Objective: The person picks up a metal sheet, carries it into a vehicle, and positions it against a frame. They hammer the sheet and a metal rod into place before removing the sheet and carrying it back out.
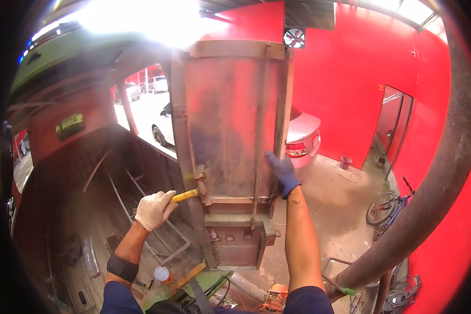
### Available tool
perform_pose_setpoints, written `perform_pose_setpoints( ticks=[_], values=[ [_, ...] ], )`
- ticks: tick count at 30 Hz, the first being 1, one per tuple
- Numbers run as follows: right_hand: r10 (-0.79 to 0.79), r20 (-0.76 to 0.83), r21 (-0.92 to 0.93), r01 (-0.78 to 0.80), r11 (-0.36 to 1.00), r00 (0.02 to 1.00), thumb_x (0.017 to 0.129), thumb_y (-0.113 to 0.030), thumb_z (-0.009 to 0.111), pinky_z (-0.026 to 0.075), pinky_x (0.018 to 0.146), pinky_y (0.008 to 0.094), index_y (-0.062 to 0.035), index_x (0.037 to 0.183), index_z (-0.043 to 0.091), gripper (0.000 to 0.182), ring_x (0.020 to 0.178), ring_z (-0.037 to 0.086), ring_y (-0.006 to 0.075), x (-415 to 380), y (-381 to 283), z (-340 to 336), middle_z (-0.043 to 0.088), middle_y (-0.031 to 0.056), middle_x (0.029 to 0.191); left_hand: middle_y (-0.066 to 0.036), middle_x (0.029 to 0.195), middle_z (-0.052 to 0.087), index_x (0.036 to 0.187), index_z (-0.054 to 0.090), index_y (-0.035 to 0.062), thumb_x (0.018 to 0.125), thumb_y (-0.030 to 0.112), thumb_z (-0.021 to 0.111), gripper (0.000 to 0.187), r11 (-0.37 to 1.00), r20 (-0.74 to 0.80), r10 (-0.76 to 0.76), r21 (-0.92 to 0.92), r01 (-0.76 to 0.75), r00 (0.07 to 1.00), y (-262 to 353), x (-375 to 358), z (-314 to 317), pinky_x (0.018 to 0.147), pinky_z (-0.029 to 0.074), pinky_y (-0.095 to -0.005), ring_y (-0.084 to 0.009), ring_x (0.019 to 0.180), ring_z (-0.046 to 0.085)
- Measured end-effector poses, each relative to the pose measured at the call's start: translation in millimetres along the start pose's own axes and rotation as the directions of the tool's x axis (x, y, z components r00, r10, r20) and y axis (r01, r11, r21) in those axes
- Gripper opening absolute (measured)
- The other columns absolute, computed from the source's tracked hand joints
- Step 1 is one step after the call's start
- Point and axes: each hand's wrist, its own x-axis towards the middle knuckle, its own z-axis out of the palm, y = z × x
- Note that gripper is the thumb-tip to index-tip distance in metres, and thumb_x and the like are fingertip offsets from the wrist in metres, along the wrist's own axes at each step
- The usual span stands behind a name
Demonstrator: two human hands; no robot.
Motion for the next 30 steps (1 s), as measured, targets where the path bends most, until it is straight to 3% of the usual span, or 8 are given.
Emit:
perform_pose_setpoints(
  ticks=[4,10,15,20,23,26,27,30],
  values=[
    [0.192,-0.083,-0.044,-0.196,0.980,0.978,0.094,-0.034,0.073,0.049,0.082,0.0301,-0.0031,0.124,0.062,0.044,0.092,0.058,0.0129,3,4,-10,0.064,0.0012,0.101,-0.012,0.079,0.064,0.117,0.066,0.0071,0.085,0.024,0.076,0.037,0.988,-0.110,-0.035,-0.156,0.018,0.993,-4,-24,0,0.060,0.053,-0.0397,-0.0307,0.068,0.066],
    [0.119,-0.096,0.042,-0.115,0.992,0.988,0.097,-0.033,0.070,0.054,0.069,0.0304,-0.0054,0.121,0.065,0.037,0.078,0.065,0.0141,-11,-14,-7,0.070,0.0018,0.095,-0.014,0.078,0.064,0.116,0.066,0.0025,0.080,0.014,0.078,0.039,0.932,-0.278,-0.065,-0.359,-0.041,0.958,-34,-39,-24,0.062,0.053,-0.0396,-0.0330,0.068,0.066],
    [0.180,-0.066,0.024,-0.179,0.984,0.982,0.095,-0.036,0.073,0.054,0.077,0.0310,-0.0028,0.123,0.063,0.045,0.088,0.065,0.0147,-18,-30,-12,0.069,0.0048,0.105,-0.017,0.092,0.065,0.119,0.065,0.0035,0.084,0.010,0.073,0.037,0.850,-0.261,-0.222,-0.524,0.055,0.939,-53,-53,-52,0.065,0.054,-0.0397,-0.0368,0.073,0.067],
    [0.148,-0.083,0.000,-0.149,0.989,0.985,0.096,-0.037,0.070,0.055,0.080,0.0323,-0.0013,0.125,0.062,0.046,0.089,0.066,0.0160,-21,-30,-12,0.070,0.0061,0.106,-0.006,0.083,0.065,0.129,0.060,-0.0016,0.104,0.023,0.057,0.035,0.682,-0.326,-0.446,-0.727,0.080,0.834,-81,-86,-68,0.060,0.049,-0.0271,-0.0106,0.065,0.057],
    [0.087,-0.118,-0.042,-0.092,0.995,0.989,0.097,-0.036,0.070,0.053,0.082,0.0320,-0.0004,0.123,0.063,0.045,0.089,0.065,0.0153,-32,-33,-3,0.070,0.0055,0.105,0.001,0.072,0.054,0.136,0.054,-0.0032,0.109,0.031,0.050,0.044,0.388,-0.237,-0.606,-0.921,0.022,0.759,-80,-97,-75,0.051,0.037,-0.0217,-0.0045,0.058,0.044],
    [-0.032,-0.171,-0.055,0.023,0.998,0.985,0.096,-0.040,0.069,0.051,0.081,0.0321,0.0008,0.118,0.067,0.046,0.088,0.064,0.0149,-16,-20,-7,0.070,0.0048,0.102,0.002,0.071,0.052,0.136,0.053,-0.0040,0.108,0.030,0.050,0.044,0.294,-0.200,-0.660,-0.956,0.004,0.725,-84,-89,-68,0.050,0.037,-0.0219,-0.0042,0.058,0.043],
    [-0.012,-0.184,-0.145,-0.015,0.989,0.983,0.096,-0.042,0.068,0.052,0.080,0.0320,0.0013,0.116,0.067,0.048,0.087,0.064,0.0150,-10,-16,-14,0.070,0.0046,0.101,0.001,0.073,0.054,0.137,0.054,-0.0041,0.107,0.025,0.052,0.041,0.305,-0.160,-0.655,-0.950,0.064,0.738,-89,-81,-66,0.053,0.040,-0.0222,-0.0052,0.059,0.046],
    [0.180,-0.193,-0.270,-0.229,0.935,0.965,0.095,-0.047,0.066,0.052,0.078,0.0313,0.0019,0.113,0.069,0.052,0.085,0.064,0.0146,-8,-9,-26,0.069,0.0042,0.099,-0.005,0.085,0.065,0.131,0.062,-0.0024,0.098,0.009,0.059,0.035,0.690,-0.284,-0.466,-0.709,0.144,0.838,-85,-51,-62,0.065,0.050,-0.0277,-0.0122,0.071,0.060]
  ],
)
